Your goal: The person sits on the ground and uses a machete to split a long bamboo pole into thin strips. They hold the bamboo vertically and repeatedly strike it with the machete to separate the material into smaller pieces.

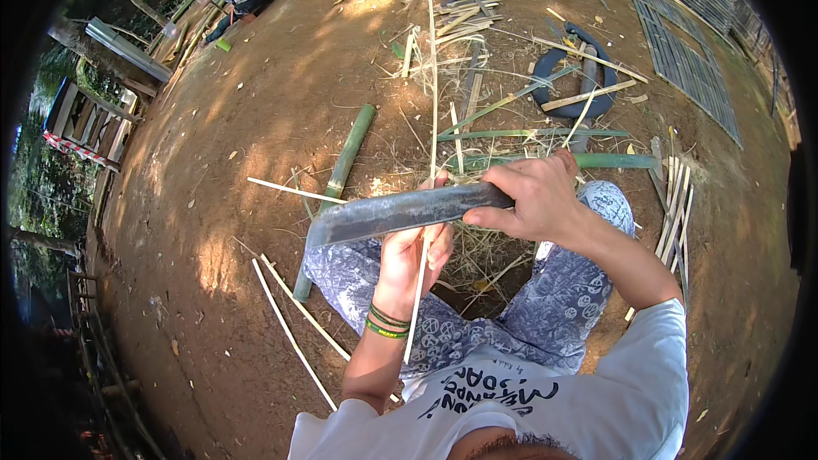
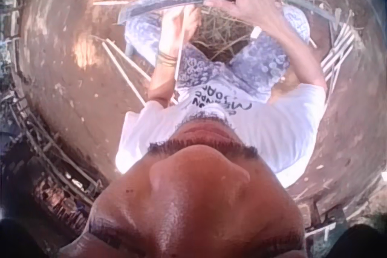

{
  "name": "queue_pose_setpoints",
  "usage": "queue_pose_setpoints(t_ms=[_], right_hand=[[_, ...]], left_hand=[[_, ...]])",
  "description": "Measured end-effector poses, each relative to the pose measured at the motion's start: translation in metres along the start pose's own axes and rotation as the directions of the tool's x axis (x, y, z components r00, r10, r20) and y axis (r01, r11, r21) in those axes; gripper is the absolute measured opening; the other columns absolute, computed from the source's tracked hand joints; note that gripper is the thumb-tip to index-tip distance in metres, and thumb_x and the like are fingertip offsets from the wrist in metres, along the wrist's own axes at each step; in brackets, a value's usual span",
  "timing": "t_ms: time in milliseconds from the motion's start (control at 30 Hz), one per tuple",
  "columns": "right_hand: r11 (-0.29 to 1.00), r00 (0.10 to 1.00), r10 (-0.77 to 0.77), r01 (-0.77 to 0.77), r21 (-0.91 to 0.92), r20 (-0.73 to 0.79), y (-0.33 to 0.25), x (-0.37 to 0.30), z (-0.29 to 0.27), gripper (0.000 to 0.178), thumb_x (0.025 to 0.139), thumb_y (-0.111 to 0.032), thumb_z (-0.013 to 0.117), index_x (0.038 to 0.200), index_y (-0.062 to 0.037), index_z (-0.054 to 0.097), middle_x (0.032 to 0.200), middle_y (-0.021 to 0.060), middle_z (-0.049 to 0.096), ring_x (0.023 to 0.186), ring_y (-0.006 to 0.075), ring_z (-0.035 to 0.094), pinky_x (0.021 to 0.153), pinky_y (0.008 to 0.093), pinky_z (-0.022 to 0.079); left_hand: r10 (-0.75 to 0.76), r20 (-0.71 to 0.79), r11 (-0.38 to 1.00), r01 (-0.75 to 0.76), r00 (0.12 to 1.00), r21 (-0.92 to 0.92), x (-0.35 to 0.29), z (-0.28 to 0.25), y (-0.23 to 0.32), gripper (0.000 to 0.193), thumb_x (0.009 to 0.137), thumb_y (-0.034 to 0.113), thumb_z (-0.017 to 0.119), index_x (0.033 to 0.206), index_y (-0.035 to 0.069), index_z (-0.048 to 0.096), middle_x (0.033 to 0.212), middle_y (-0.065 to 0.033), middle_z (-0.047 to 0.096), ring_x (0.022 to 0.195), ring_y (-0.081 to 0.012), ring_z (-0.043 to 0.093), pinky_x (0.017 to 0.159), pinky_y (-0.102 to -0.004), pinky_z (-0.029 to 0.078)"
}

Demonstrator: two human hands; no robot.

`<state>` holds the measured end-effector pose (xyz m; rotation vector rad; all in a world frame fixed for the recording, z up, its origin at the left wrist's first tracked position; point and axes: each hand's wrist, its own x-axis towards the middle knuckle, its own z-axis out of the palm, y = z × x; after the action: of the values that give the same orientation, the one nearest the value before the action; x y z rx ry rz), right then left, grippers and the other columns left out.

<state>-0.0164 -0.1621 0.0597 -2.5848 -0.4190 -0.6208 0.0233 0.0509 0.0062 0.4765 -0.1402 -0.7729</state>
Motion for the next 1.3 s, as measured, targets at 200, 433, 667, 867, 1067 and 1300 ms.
queue_pose_setpoints(t_ms=[200,433,667,867,1067,1300], right_hand=[[1.000,1.000,-0.005,0.005,-0.014,0.020,-0.004,-0.008,0.013,0.064,0.082,-0.067,0.067,0.066,-0.0059,0.058,0.056,0.0088,0.059,0.049,0.0300,0.062,0.046,0.0428,0.046],[0.998,0.998,-0.035,0.032,-0.063,-0.058,0.001,-0.011,0.014,0.065,0.081,-0.068,0.067,0.066,-0.0062,0.057,0.058,0.0082,0.060,0.050,0.0280,0.062,0.046,0.0409,0.047],[0.989,0.981,-0.123,0.108,-0.103,-0.150,0.005,-0.007,0.005,0.065,0.078,-0.070,0.068,0.065,-0.0073,0.055,0.056,0.0063,0.058,0.050,0.0253,0.063,0.046,0.0382,0.048],[0.983,0.964,-0.142,0.110,-0.147,-0.226,0.015,-0.004,0.002,0.065,0.077,-0.069,0.070,0.065,-0.0080,0.053,0.057,0.0064,0.057,0.051,0.0247,0.063,0.047,0.0372,0.049],[0.973,0.959,-0.100,0.039,-0.226,-0.266,0.027,0.005,-0.012,0.062,0.080,-0.068,0.068,0.066,-0.0084,0.055,0.055,0.0069,0.057,0.051,0.0272,0.063,0.046,0.0397,0.048],[0.978,0.961,0.147,-0.176,-0.108,-0.233,0.056,0.012,-0.027,0.062,0.083,-0.069,0.064,0.070,-0.0085,0.060,0.051,0.0082,0.055,0.049,0.0297,0.062,0.045,0.0419,0.046]], left_hand=[[0.144,-0.137,0.976,-0.118,0.980,0.183,0.000,0.016,-0.013,0.053,0.104,0.015,0.044,0.153,0.003,0.029,0.073,-0.0031,0.053,0.047,-0.0083,0.042,0.042,-0.0205,0.034],[0.237,-0.098,0.914,-0.187,0.967,0.360,-0.004,0.029,-0.019,0.046,0.105,0.013,0.042,0.149,0.001,0.034,0.072,-0.0047,0.050,0.047,-0.0094,0.042,0.042,-0.0217,0.034],[0.263,-0.073,0.892,-0.213,0.962,0.398,-0.016,0.032,-0.020,0.034,0.107,0.017,0.042,0.136,-0.001,0.044,0.071,-0.0033,0.048,0.044,-0.0079,0.037,0.041,-0.0213,0.030],[0.250,-0.025,0.854,-0.208,0.968,0.477,-0.024,0.035,-0.019,0.022,0.108,0.019,0.042,0.116,0.000,0.051,0.068,-0.0018,0.047,0.043,-0.0068,0.035,0.041,-0.0206,0.028],[0.226,-0.056,0.837,-0.164,0.973,0.523,-0.041,0.037,-0.020,0.051,0.108,0.013,0.041,0.155,0.001,0.028,0.066,0.0012,0.044,0.045,-0.0042,0.035,0.043,-0.0187,0.031],[0.168,-0.024,0.821,-0.126,0.986,0.556,-0.056,0.020,-0.029,0.049,0.107,0.017,0.044,0.151,0.000,0.035,0.063,-0.0002,0.047,0.041,-0.0066,0.037,0.040,-0.0205,0.034]])
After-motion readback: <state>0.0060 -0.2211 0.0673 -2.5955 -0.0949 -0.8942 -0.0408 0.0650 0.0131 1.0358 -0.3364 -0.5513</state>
